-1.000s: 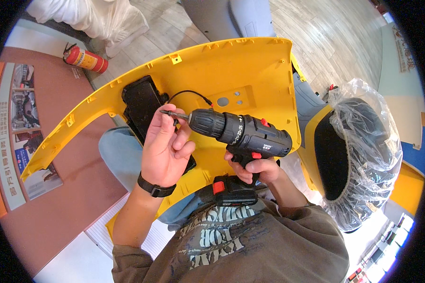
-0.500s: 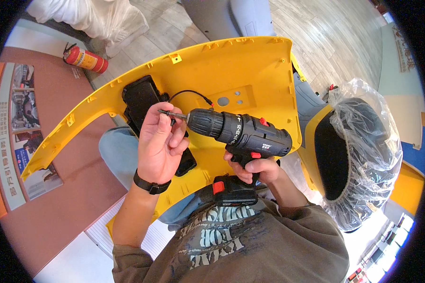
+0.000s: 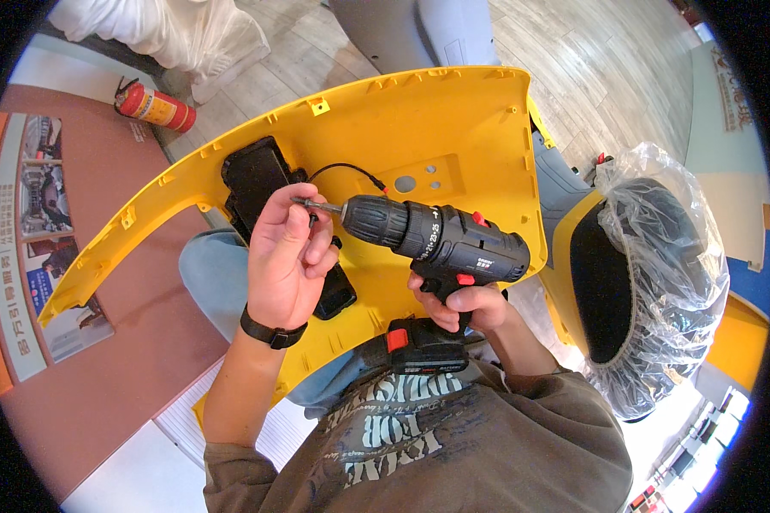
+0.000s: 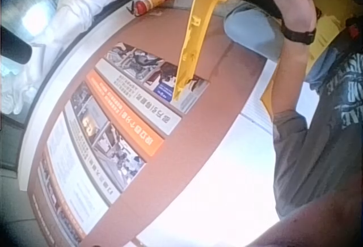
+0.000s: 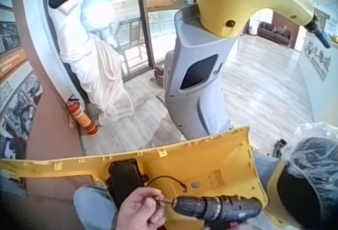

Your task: The recorder uses a cordless power drill and screws to attach a black component onto the interior side of a yellow motorcycle fairing panel, then prepares to attach the panel to the motorcycle.

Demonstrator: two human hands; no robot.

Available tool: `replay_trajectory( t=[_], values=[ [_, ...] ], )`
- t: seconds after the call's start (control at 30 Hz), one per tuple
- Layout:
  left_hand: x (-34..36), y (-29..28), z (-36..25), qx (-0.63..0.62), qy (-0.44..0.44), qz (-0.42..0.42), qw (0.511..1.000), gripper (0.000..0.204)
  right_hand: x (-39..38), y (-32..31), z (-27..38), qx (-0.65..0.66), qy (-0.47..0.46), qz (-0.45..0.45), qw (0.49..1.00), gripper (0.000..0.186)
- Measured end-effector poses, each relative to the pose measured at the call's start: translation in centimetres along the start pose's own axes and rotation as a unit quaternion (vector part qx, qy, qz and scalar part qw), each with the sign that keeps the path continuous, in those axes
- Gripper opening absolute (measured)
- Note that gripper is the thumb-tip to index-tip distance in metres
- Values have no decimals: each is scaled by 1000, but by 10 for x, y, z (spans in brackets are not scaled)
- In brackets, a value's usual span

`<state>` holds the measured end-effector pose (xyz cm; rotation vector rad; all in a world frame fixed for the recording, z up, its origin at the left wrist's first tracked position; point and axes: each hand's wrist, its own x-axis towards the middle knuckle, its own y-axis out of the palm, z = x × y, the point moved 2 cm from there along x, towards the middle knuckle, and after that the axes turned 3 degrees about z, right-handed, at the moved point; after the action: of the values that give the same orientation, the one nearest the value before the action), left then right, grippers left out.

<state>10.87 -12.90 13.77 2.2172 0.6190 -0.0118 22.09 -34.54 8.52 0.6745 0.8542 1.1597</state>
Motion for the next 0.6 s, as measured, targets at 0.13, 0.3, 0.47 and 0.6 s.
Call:
replay_trajectory(
  t=[0.13, 0.3, 0.47, 0.6],
  values=[
    [-1, -1, 2, -4, -2, -14, 1000, 26, 0, 1, 1, -2, 1, -1, 1000, 58],
    [0, -4, 3, 5, 3, -5, 1000, 22, 0, 2, 1, -7, 5, 0, 1000, 57],
    [0, -4, 0, 90, 37, -10, 995, 19, 1, 2, 2, -12, 0, 7, 1000, 56],
    [2, -4, -4, 161, 76, -13, 984, 18, 1, 3, 2, -17, 1, 2, 1000, 56]
  ],
)
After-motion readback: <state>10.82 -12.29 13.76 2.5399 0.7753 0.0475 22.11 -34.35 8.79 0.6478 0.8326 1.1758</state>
